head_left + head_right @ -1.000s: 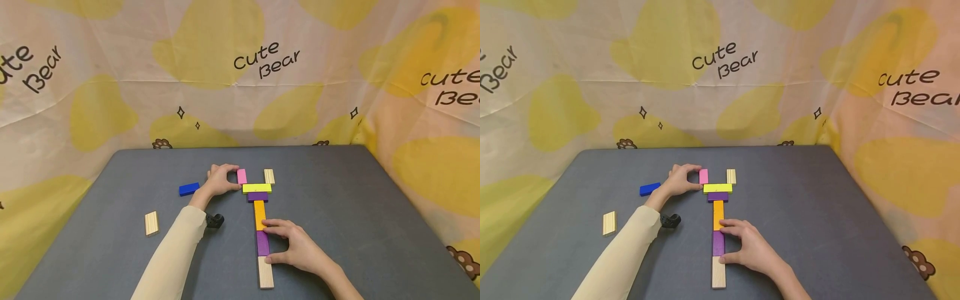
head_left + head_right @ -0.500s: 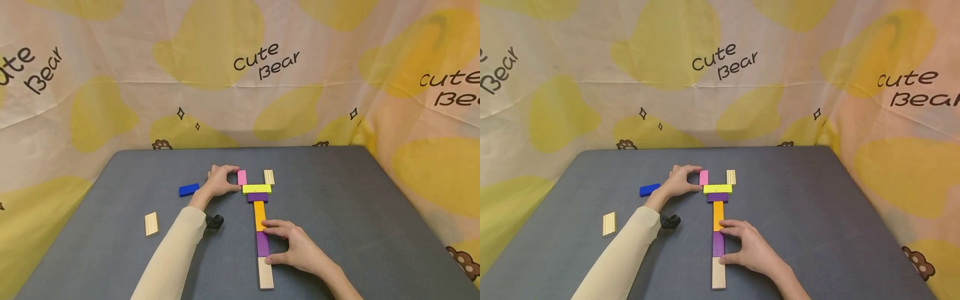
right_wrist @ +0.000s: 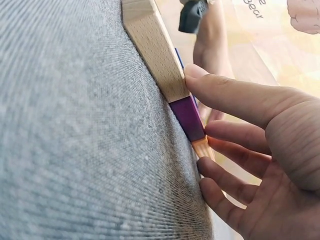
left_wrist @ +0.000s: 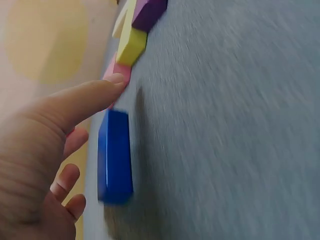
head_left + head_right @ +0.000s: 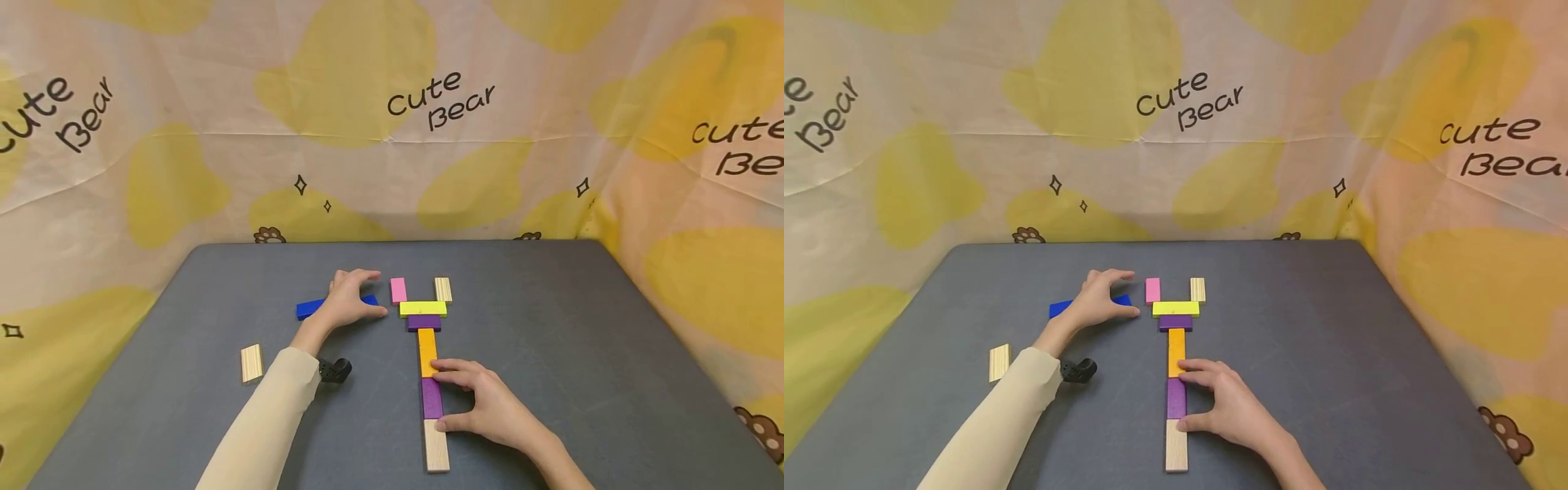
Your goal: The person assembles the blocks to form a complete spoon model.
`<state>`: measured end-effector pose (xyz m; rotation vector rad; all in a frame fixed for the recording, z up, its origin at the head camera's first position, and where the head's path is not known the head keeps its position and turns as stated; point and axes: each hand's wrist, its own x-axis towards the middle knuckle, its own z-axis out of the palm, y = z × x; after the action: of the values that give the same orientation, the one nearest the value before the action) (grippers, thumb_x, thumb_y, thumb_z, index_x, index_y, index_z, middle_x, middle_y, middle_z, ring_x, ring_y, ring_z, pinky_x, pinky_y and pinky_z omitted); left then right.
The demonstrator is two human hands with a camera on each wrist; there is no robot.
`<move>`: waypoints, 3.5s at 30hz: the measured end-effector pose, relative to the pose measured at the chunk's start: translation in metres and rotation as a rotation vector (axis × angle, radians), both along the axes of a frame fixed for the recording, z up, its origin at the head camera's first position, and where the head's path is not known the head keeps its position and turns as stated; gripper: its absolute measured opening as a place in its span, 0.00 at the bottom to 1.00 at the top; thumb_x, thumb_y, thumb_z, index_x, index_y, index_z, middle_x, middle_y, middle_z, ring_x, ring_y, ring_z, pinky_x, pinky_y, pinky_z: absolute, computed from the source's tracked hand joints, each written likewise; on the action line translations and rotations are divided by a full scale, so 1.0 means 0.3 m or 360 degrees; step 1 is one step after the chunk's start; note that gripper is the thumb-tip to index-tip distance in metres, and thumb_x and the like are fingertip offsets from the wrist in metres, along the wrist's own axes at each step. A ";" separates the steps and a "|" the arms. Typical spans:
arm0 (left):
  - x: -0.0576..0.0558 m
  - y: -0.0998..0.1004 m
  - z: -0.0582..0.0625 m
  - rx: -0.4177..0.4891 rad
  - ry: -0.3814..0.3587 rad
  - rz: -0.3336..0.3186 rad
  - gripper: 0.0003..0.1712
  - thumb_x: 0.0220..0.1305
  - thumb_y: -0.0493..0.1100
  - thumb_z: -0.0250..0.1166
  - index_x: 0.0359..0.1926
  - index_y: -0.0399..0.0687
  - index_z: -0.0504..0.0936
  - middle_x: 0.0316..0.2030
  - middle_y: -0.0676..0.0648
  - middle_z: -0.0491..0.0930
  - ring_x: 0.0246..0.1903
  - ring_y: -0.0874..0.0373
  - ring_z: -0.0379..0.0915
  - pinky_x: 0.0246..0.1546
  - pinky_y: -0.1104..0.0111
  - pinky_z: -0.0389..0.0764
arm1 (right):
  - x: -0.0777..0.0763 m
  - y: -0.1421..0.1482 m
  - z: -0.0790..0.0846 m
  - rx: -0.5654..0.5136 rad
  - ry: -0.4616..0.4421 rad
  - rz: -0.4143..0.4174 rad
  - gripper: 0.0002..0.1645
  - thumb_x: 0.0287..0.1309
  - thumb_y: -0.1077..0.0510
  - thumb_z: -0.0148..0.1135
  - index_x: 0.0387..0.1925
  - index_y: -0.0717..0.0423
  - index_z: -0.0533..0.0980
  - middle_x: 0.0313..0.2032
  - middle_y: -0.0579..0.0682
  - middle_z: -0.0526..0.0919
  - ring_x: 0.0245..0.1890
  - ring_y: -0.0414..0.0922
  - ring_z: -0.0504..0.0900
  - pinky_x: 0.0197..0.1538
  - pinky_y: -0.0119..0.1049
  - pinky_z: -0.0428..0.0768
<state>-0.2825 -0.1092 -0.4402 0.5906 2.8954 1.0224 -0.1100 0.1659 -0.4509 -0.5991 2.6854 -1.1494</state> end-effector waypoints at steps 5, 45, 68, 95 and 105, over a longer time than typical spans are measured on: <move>0.023 -0.080 -0.017 0.0006 0.0015 0.0024 0.42 0.48 0.52 0.80 0.64 0.45 0.76 0.61 0.45 0.74 0.58 0.45 0.56 0.59 0.46 0.55 | 0.001 0.001 0.001 0.0014 -0.0021 -0.0020 0.42 0.40 0.38 0.80 0.58 0.50 0.80 0.62 0.36 0.72 0.62 0.47 0.68 0.60 0.58 0.66; 0.026 -0.169 -0.054 0.0173 -0.0089 0.0069 0.26 0.46 0.49 0.82 0.49 0.52 0.87 0.41 0.54 0.84 0.39 0.53 0.67 0.41 0.61 0.66 | 0.004 0.010 0.005 -0.0005 -0.0017 0.0020 0.42 0.40 0.40 0.80 0.58 0.51 0.80 0.62 0.38 0.73 0.62 0.47 0.68 0.61 0.55 0.67; 0.030 -0.168 -0.054 0.0177 -0.0094 0.0071 0.26 0.47 0.48 0.81 0.50 0.51 0.87 0.42 0.53 0.84 0.42 0.54 0.70 0.45 0.60 0.68 | 0.004 0.012 0.000 -0.0009 0.0028 0.0019 0.41 0.40 0.38 0.79 0.57 0.49 0.80 0.62 0.36 0.72 0.62 0.46 0.68 0.61 0.58 0.64; 0.064 -0.170 0.004 0.0485 -0.0027 0.0212 0.22 0.51 0.52 0.79 0.48 0.58 0.86 0.48 0.54 0.81 0.46 0.52 0.68 0.43 0.57 0.70 | 0.017 0.016 0.000 -0.0024 0.0024 0.0023 0.41 0.41 0.38 0.79 0.57 0.50 0.80 0.62 0.36 0.72 0.62 0.47 0.68 0.60 0.57 0.66; 0.055 0.005 0.064 0.0481 0.0012 0.0207 0.24 0.54 0.47 0.77 0.53 0.49 0.85 0.49 0.52 0.81 0.49 0.50 0.68 0.46 0.57 0.71 | 0.011 0.015 0.003 -0.0014 -0.0006 0.0019 0.42 0.41 0.38 0.79 0.58 0.51 0.80 0.62 0.37 0.72 0.62 0.48 0.68 0.60 0.57 0.67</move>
<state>-0.2660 -0.1076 -0.4209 0.4171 2.8370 1.4942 -0.1068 0.1702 -0.4500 -0.6130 2.6713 -1.1589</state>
